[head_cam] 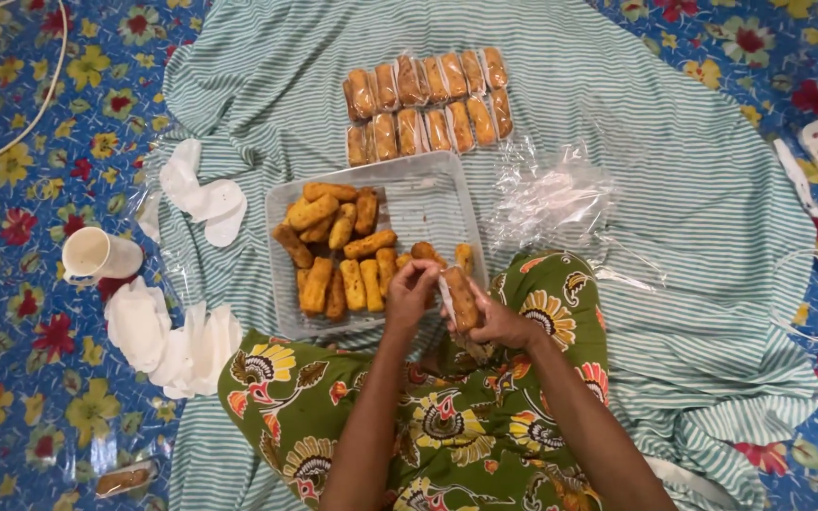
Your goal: Packaging fried snacks into individual plastic bags
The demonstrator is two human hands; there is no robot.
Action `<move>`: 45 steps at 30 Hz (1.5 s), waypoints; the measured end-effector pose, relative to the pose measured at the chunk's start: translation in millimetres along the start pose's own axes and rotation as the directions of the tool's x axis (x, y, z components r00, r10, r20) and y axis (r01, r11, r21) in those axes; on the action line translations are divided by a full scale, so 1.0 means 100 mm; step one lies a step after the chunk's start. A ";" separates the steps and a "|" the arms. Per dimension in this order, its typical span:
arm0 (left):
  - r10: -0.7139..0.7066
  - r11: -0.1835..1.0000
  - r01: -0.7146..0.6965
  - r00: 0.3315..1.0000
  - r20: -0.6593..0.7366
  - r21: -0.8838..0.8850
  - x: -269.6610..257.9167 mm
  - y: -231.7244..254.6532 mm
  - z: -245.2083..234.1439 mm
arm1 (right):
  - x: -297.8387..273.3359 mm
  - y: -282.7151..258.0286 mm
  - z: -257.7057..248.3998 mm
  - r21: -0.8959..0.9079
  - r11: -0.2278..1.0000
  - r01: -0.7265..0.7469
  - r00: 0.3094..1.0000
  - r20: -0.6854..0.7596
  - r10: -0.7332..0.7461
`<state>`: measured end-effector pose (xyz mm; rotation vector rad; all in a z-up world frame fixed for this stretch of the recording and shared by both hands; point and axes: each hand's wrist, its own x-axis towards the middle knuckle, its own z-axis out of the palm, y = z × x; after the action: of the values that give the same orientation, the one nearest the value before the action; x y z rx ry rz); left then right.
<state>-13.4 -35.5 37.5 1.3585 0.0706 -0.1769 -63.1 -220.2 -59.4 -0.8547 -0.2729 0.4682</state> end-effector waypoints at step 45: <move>-0.051 0.996 0.034 0.975 0.216 0.078 0.06 0.05 -0.12 | -0.04 0.05 -0.07 0.017 0.991 -0.135 0.985 0.112 0.132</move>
<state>-5.7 -23.4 38.8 1.4042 -0.0917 -0.3665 -64.7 -224.0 -68.3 -0.8270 -0.3121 0.6442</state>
